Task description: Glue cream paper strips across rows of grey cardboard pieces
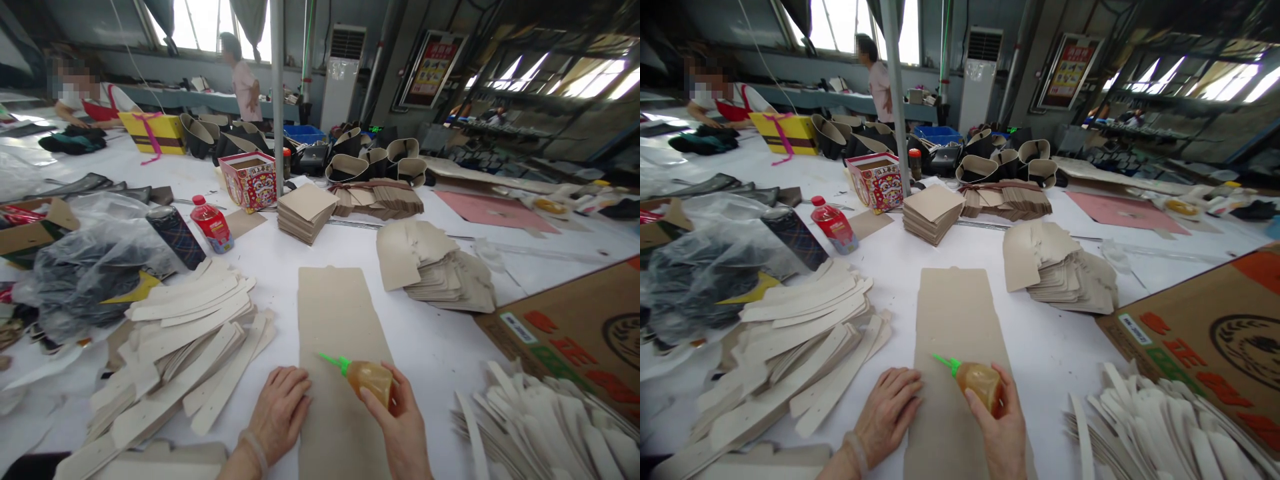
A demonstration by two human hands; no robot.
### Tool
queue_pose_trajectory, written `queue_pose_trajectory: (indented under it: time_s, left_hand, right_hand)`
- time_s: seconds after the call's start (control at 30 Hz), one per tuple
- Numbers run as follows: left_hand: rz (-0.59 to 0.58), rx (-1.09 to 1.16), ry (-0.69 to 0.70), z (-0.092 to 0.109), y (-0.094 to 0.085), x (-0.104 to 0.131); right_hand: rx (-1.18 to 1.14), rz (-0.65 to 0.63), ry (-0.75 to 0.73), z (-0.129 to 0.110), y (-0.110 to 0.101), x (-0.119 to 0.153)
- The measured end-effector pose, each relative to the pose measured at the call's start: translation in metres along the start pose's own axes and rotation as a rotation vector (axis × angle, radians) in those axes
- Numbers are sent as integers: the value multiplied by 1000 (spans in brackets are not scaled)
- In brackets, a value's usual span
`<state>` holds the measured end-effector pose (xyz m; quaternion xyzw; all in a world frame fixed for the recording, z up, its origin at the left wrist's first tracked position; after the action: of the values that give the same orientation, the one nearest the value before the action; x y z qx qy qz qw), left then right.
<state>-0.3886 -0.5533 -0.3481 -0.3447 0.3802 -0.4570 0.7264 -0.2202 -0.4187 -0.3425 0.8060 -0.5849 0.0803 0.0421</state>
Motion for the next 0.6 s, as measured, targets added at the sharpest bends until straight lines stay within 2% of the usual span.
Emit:
queue_pose_trajectory:
  time_s: [0.13,0.4,0.6]
  left_hand:
    - [-95,14,33,8,-2,14]
    - [-78,-18,88,15,-1,22]
    - [-76,-59,103,11,3,25]
  right_hand:
    - [111,-64,-86,3,-5,9]
    - [371,-103,-261,5,-2,25]
    - [430,-96,-345,-1,-2,27]
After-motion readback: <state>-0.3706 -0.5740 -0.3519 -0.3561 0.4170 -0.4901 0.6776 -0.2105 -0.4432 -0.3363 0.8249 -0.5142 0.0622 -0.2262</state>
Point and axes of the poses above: each hand's wrist, its own x-axis away from the middle knuckle, its own y-axis out of the palm, z = x × y, the point moved 3 cm from there along -x, towards the middle knuckle, and after that the axes turned 6 degrees about -y, right-handed, at the moved point
